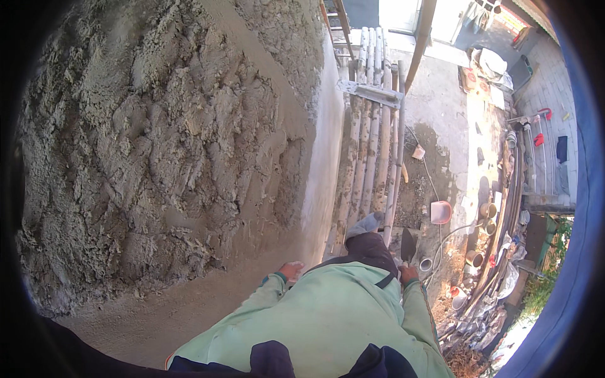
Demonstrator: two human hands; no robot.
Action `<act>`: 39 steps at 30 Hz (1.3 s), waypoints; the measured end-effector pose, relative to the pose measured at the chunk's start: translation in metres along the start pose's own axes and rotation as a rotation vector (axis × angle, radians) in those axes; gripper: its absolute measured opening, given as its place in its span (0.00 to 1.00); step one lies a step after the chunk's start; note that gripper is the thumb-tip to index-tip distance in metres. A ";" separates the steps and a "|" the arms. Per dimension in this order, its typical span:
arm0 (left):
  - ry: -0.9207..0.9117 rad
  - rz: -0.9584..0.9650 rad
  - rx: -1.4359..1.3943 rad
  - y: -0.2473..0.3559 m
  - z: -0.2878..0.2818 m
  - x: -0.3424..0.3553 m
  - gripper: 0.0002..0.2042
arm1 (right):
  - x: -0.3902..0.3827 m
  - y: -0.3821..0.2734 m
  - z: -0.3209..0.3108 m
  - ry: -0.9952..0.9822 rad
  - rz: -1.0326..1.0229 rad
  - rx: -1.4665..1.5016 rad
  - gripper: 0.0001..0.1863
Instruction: The person scoops wet cement from a bucket and applies it to a vertical wall using a trowel. They repeatedly smooth the surface with a flat tool while standing on scaffolding.
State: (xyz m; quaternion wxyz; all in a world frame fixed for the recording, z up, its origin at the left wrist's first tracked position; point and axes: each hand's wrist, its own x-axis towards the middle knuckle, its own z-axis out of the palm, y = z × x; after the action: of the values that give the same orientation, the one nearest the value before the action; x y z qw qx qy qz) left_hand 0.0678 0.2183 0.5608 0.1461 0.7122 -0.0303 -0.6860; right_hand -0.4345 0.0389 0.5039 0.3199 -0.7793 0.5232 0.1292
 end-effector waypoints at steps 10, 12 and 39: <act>0.045 0.827 0.538 0.114 -0.007 0.029 0.21 | 0.117 -0.016 -0.115 -0.048 0.014 0.456 0.22; -0.030 0.614 0.210 0.174 0.015 0.011 0.22 | 0.140 -0.013 -0.140 -0.031 0.025 0.483 0.25; -0.205 0.122 -0.559 0.485 -0.011 0.041 0.18 | 0.222 -0.441 -0.709 0.755 -1.528 1.549 0.44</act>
State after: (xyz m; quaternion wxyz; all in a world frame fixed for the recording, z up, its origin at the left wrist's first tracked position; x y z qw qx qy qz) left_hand 0.1578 -0.2531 0.6426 0.3737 0.5682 0.1022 -0.7260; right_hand -0.0396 -0.4638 1.0851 0.5307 -0.4765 -0.0840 -0.6959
